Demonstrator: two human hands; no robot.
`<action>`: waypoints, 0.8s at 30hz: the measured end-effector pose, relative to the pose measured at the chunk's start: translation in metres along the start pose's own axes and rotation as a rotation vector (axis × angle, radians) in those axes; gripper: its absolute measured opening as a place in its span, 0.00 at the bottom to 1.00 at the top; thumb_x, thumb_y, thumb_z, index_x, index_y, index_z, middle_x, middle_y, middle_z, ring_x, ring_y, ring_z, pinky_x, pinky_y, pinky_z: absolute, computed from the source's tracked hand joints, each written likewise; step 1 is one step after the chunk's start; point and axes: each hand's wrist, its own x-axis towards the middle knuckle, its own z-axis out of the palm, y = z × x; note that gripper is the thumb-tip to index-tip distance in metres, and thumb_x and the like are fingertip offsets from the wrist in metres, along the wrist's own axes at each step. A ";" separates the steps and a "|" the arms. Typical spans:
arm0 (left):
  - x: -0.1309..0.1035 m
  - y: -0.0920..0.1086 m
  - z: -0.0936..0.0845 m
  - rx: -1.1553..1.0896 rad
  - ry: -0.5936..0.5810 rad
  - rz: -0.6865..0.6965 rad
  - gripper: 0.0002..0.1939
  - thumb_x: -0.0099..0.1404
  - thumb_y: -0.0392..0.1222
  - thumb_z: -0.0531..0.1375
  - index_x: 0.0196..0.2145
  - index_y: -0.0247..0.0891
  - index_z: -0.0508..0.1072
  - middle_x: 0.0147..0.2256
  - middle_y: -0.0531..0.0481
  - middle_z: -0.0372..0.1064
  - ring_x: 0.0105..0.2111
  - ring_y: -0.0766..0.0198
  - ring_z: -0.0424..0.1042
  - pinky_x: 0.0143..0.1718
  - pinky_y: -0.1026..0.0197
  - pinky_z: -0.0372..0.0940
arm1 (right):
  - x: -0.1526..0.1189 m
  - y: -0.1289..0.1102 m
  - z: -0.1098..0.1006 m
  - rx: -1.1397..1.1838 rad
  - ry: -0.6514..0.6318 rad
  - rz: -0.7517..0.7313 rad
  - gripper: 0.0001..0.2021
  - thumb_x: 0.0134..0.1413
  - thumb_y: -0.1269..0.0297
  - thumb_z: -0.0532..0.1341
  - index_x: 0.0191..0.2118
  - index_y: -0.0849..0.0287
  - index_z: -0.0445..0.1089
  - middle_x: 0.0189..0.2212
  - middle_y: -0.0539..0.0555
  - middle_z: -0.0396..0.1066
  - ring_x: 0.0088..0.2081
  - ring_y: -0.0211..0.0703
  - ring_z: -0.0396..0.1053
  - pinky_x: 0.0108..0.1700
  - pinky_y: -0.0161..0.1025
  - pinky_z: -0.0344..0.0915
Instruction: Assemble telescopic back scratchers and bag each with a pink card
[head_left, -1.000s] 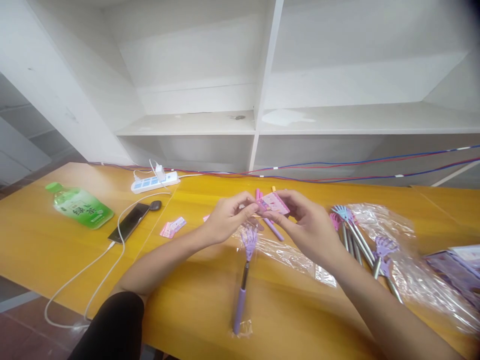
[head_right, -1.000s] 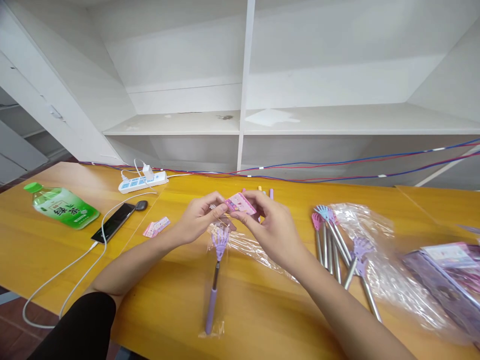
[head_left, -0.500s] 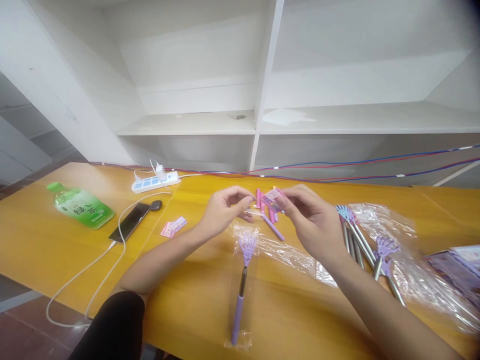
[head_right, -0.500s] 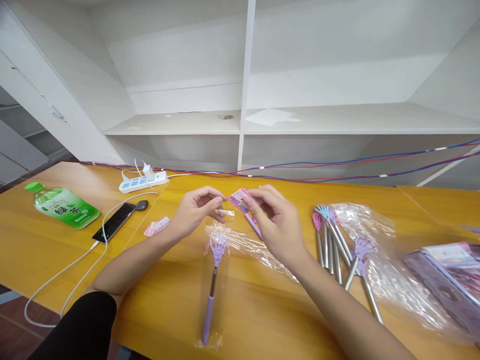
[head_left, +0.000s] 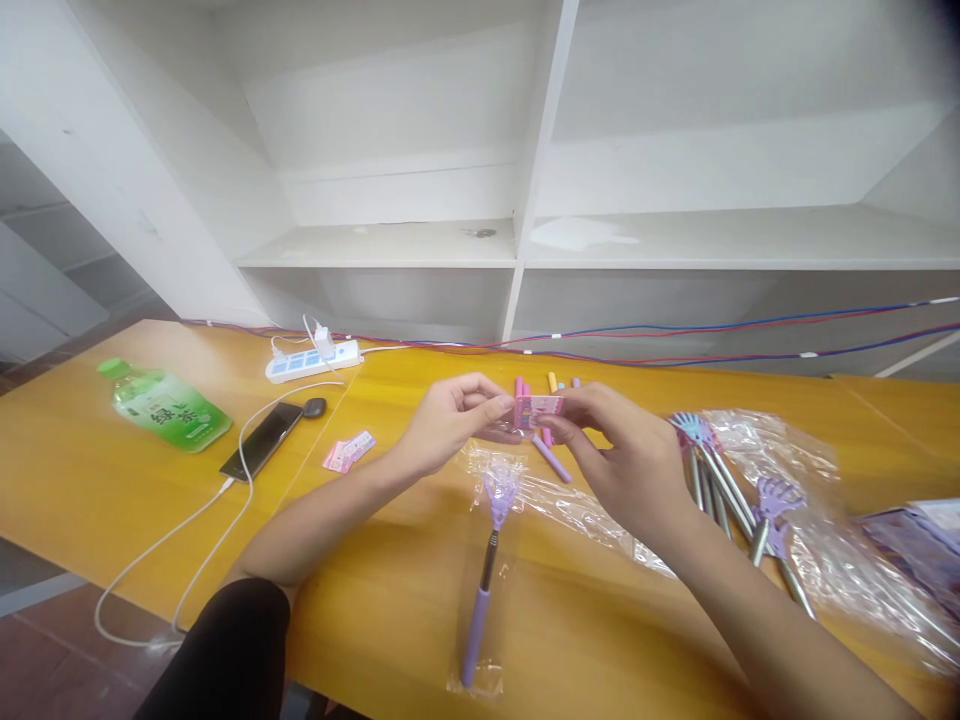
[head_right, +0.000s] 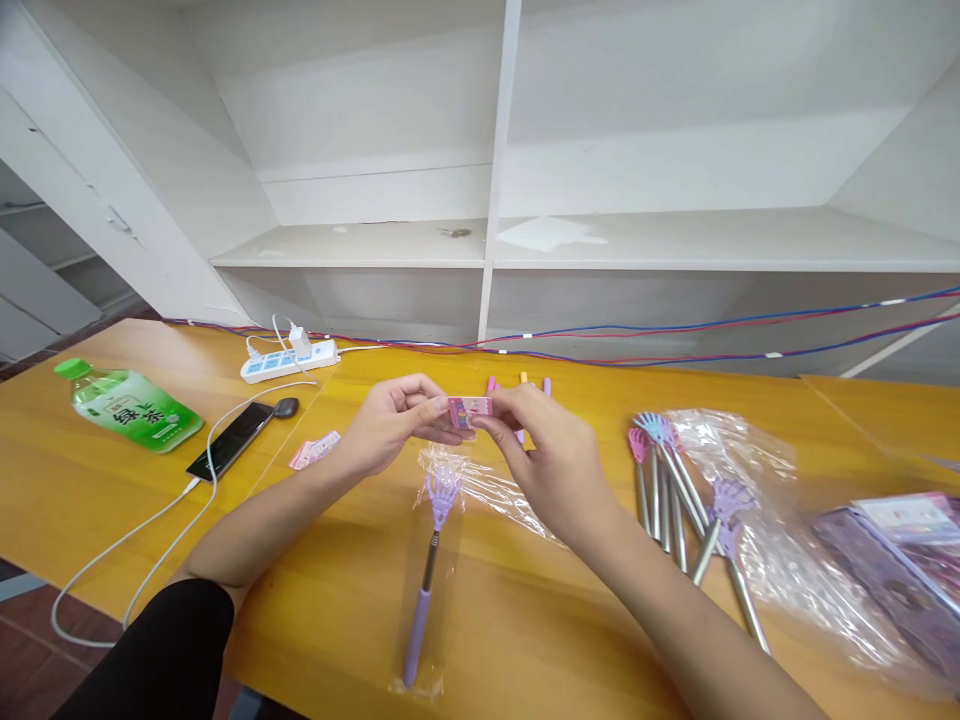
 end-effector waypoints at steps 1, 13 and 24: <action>0.000 -0.001 0.000 -0.004 -0.002 -0.012 0.23 0.61 0.56 0.72 0.36 0.32 0.74 0.33 0.43 0.80 0.35 0.57 0.82 0.45 0.48 0.79 | 0.000 0.001 -0.002 -0.051 -0.023 -0.049 0.06 0.71 0.67 0.60 0.49 0.56 0.73 0.36 0.53 0.73 0.34 0.37 0.71 0.37 0.36 0.69; 0.002 -0.003 0.002 -0.108 -0.016 -0.150 0.22 0.60 0.54 0.73 0.31 0.30 0.75 0.33 0.44 0.78 0.35 0.58 0.80 0.49 0.47 0.76 | -0.006 0.004 -0.003 -0.193 -0.207 -0.132 0.09 0.72 0.70 0.56 0.53 0.57 0.68 0.39 0.54 0.72 0.39 0.40 0.69 0.39 0.36 0.63; 0.000 -0.004 0.009 -0.224 0.071 -0.114 0.20 0.58 0.51 0.74 0.29 0.31 0.74 0.32 0.44 0.78 0.33 0.62 0.78 0.39 0.58 0.74 | -0.005 -0.008 -0.001 -0.364 -0.156 -0.258 0.07 0.71 0.70 0.58 0.48 0.57 0.73 0.39 0.54 0.70 0.34 0.38 0.62 0.34 0.37 0.58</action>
